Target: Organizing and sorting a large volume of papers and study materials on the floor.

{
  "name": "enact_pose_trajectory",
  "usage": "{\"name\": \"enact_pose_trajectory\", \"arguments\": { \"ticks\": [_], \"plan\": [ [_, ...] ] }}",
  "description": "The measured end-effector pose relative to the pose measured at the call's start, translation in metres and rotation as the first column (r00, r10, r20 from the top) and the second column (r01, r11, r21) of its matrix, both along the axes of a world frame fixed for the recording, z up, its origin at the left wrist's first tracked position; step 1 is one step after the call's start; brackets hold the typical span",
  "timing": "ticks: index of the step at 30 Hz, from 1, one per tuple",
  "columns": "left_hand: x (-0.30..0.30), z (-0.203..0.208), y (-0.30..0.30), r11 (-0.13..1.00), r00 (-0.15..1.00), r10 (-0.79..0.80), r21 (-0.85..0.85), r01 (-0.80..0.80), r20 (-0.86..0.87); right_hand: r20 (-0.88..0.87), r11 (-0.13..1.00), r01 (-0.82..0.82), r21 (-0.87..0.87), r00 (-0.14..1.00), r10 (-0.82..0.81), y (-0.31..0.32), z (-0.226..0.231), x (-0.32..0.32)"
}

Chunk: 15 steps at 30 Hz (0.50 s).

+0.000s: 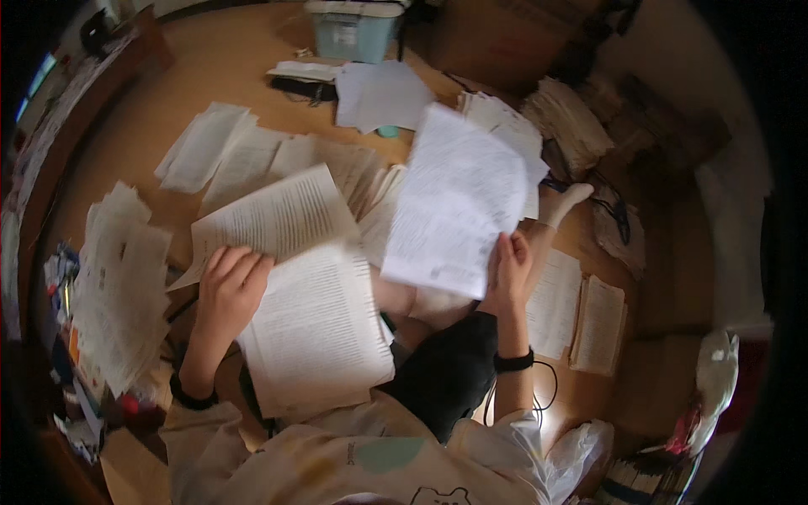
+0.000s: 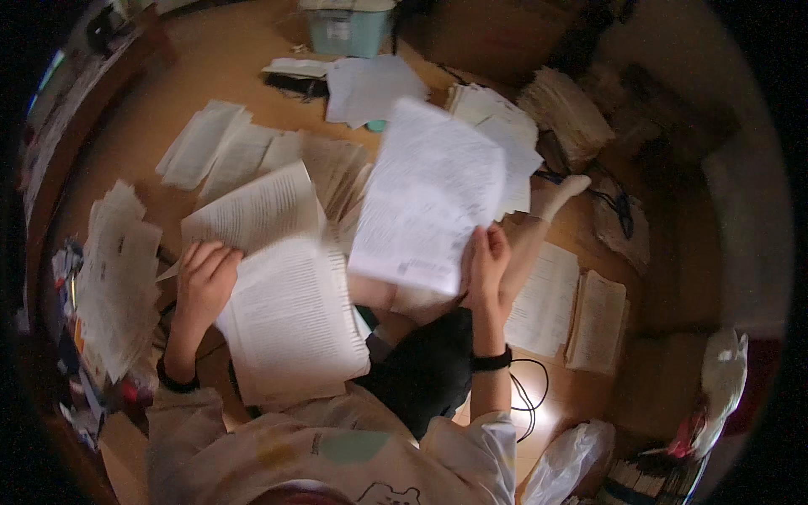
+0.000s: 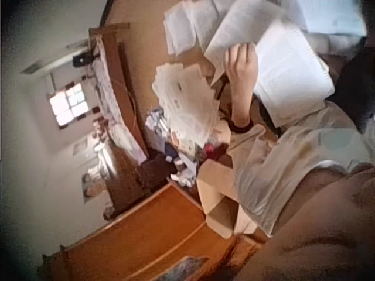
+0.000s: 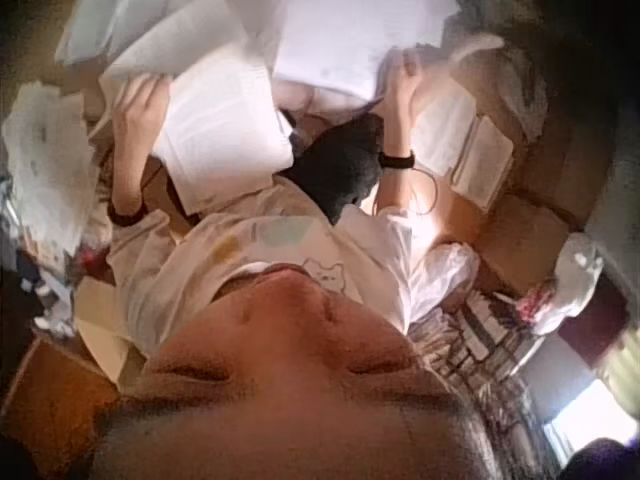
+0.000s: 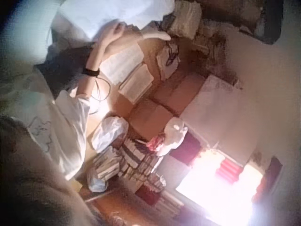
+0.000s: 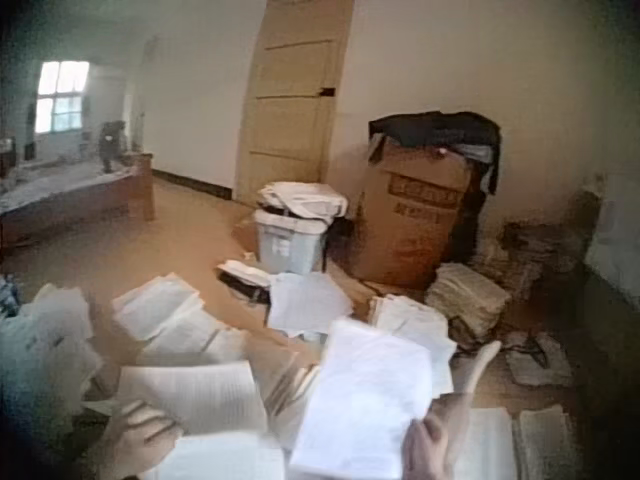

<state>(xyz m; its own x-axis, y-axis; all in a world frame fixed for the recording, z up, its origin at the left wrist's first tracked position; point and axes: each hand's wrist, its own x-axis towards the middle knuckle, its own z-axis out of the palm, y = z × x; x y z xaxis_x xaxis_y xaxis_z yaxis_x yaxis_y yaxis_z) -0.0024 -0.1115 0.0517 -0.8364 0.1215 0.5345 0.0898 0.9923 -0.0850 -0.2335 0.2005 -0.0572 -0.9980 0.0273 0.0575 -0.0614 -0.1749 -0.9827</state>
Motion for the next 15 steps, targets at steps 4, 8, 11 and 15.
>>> {"name": "enact_pose_trajectory", "arguments": {
  "ticks": [4, 8, 11, 15],
  "plan": [
    [-0.005, -0.015, 0.006, 0.989, 0.993, -0.11, 0.108, 0.106, 0.034, -0.226, 0.858, 0.305, 0.414, 0.947, -0.228, 0.05, 0.003, -0.077],
    [0.001, -0.026, 0.0, 0.938, 0.987, -0.132, 0.334, 0.095, 0.09, -0.011, 0.94, 0.288, 0.184, 0.957, -0.291, 0.069, -0.051, -0.13],
    [0.008, -0.036, -0.005, 0.895, 0.994, -0.033, 0.445, -0.019, 0.108, -0.159, 0.737, 0.443, 0.511, 0.891, -0.426, 0.079, -0.121, -0.186],
    [0.012, -0.048, -0.011, 0.818, 0.987, 0.087, 0.556, -0.147, 0.133, 0.056, 0.788, 0.304, 0.535, 0.918, -0.392, 0.056, -0.121, -0.195]
  ]
}}
